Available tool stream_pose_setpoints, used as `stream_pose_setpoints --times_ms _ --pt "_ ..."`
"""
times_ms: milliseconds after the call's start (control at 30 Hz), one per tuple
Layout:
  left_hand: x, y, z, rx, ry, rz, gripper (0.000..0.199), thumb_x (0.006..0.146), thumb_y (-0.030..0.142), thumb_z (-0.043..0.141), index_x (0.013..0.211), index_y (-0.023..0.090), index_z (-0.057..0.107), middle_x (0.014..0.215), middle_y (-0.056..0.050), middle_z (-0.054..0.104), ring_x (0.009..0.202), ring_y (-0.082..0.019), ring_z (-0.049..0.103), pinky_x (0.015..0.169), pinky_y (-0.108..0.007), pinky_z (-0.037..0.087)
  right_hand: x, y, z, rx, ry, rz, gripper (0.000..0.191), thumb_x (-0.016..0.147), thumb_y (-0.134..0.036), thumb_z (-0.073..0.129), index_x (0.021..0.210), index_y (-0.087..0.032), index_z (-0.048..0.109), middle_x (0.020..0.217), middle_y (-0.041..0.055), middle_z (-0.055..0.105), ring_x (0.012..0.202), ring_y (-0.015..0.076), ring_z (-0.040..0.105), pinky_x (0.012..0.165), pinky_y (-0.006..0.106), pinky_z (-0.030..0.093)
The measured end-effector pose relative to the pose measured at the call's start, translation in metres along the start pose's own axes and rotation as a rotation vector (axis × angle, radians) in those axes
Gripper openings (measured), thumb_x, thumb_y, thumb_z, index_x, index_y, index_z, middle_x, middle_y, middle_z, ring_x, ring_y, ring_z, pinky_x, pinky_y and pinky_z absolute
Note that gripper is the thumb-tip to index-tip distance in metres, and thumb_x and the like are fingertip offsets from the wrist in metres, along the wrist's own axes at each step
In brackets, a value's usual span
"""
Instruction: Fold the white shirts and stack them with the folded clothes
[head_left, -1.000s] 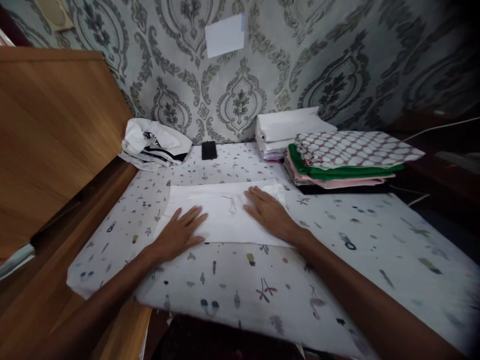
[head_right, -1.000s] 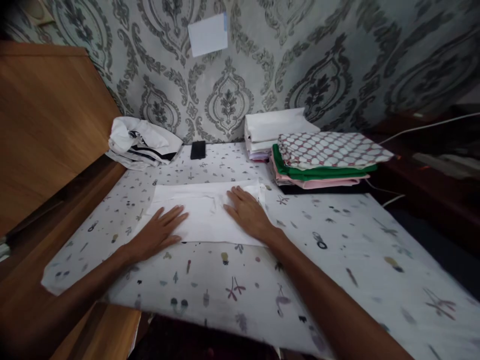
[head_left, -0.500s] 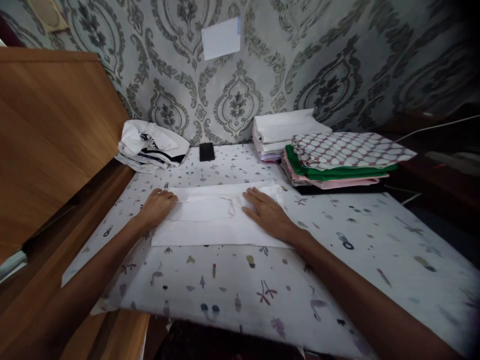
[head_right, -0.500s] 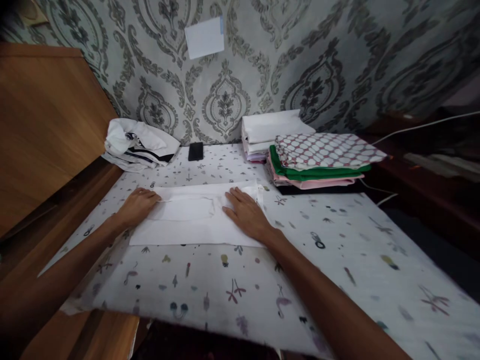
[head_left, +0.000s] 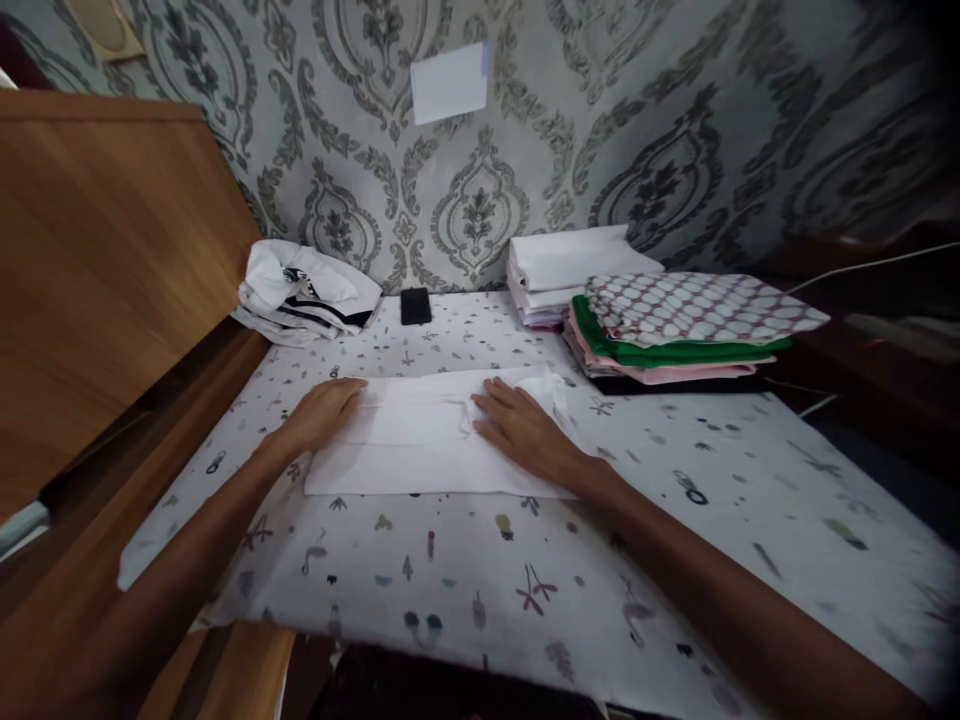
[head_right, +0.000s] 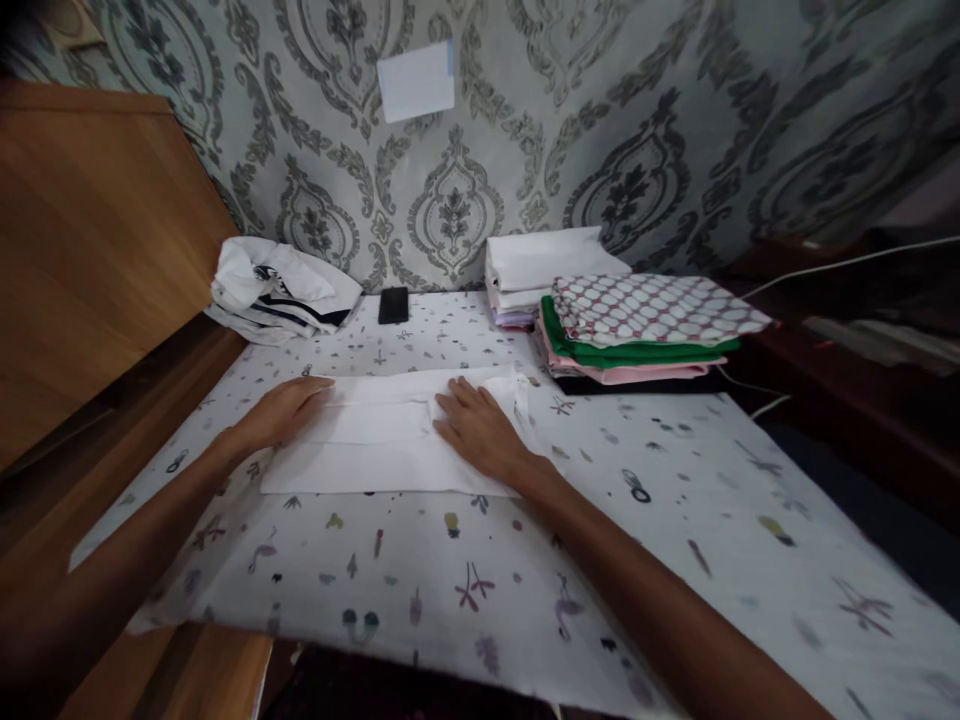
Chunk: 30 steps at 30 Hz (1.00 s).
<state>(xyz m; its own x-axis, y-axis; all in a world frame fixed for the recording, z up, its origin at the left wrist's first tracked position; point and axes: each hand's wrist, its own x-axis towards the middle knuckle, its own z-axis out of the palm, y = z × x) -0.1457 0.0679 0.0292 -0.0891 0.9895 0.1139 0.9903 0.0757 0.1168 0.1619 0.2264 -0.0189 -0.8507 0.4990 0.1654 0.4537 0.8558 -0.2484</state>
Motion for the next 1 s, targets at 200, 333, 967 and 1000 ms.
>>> stream_pose_setpoints --times_ms 200,333,967,1000 --pt "0.033 0.000 0.032 -0.138 -0.102 -0.001 0.062 0.099 0.048 0.022 0.146 0.014 0.045 0.154 -0.011 0.045 0.142 -0.024 0.041 0.119 -0.041 0.029 0.032 -0.009 -0.009 -0.054 -0.104 0.071 0.058 0.102 -0.048 0.024 0.145 -0.017 0.047 0.156 0.0133 0.040 0.147 0.0281 0.030 0.118 0.050 0.026" --pt "0.039 -0.022 0.046 -0.042 -0.133 -0.038 0.065 0.099 0.053 0.018 0.153 0.021 0.033 0.163 -0.007 0.028 0.152 -0.023 0.020 0.121 -0.050 0.018 0.037 0.011 0.001 -0.114 -0.084 0.286 0.066 0.101 -0.054 0.024 0.150 -0.012 0.040 0.159 0.0157 0.033 0.149 0.0325 0.024 0.119 0.050 0.024" --pt "0.052 -0.089 0.030 -0.547 0.028 -0.239 0.042 0.063 0.046 0.062 0.094 0.018 0.067 0.082 -0.001 0.063 0.079 -0.019 0.057 0.072 -0.029 0.046 0.030 -0.210 0.021 0.023 -0.105 -0.422 0.025 0.093 -0.034 0.057 0.104 -0.012 0.061 0.102 0.0149 0.064 0.093 0.0286 0.061 0.068 0.039 0.054" --pt "0.053 -0.088 0.028 -0.541 0.014 -0.254 0.041 0.061 0.046 0.063 0.091 0.018 0.066 0.079 0.000 0.062 0.077 -0.019 0.057 0.069 -0.029 0.045 0.034 -0.216 0.023 -0.009 -0.103 -0.404 0.024 0.093 -0.031 0.055 0.105 -0.011 0.060 0.099 0.0150 0.065 0.091 0.0289 0.061 0.067 0.039 0.054"
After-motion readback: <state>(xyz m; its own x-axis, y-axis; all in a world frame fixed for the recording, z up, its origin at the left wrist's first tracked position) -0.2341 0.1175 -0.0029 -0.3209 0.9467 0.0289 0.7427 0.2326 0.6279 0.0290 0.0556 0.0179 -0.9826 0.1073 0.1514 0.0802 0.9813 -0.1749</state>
